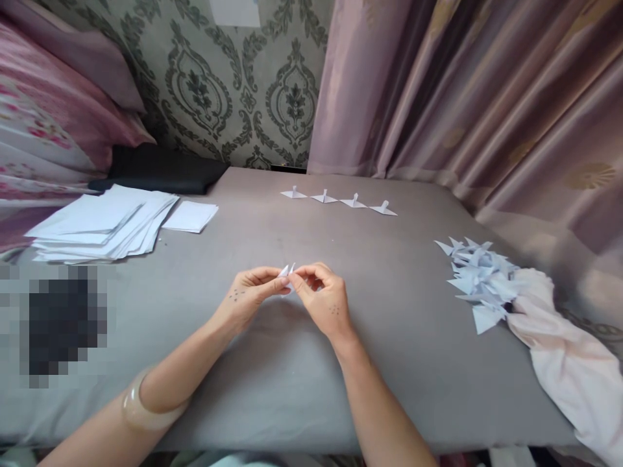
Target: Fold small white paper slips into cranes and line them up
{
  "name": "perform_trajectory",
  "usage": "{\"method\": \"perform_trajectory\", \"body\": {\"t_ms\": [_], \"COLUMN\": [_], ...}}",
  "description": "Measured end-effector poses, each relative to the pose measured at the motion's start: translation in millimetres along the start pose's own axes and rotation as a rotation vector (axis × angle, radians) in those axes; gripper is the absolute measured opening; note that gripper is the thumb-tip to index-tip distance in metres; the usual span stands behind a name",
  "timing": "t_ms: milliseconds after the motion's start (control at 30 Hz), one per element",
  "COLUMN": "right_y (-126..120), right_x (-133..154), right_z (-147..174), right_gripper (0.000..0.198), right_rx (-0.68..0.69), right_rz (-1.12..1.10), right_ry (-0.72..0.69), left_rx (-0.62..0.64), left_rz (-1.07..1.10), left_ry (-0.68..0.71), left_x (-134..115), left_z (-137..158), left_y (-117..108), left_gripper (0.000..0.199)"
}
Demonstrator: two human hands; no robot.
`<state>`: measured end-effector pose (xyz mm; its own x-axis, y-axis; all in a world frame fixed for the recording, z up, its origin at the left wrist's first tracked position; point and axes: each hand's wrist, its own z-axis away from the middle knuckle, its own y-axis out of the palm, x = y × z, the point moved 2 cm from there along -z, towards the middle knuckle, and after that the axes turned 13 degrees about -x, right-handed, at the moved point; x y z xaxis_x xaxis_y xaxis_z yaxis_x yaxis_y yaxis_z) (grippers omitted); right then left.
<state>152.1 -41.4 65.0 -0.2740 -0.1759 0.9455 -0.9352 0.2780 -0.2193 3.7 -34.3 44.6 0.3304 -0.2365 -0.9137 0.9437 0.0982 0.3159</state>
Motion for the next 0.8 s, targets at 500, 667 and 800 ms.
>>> {"method": "perform_trajectory", "body": {"t_ms": [500, 667, 800], "right_y": [6.3, 6.1, 4.5], "right_x": [-2.6, -0.2, 2.2], "right_z": [5.4, 5.5, 5.4], "right_gripper": [0.008, 0.029, 0.030], "right_rx": [-0.121, -0.153, -0.136], "right_rz": [-0.118, -0.180, -0.146], "right_ry": [0.112, 0.178, 0.171], "left_rx": [0.044, 0.044, 0.042], "left_rz": [-0.093, -0.089, -0.091], "left_ry": [-0.038, -0.048, -0.062], "left_x": [-5.3, -1.9, -1.3], "left_z": [3.1, 1.1, 1.5], "left_y": [2.9, 1.6, 1.6], "left_gripper": [0.025, 0.024, 0.023]}}
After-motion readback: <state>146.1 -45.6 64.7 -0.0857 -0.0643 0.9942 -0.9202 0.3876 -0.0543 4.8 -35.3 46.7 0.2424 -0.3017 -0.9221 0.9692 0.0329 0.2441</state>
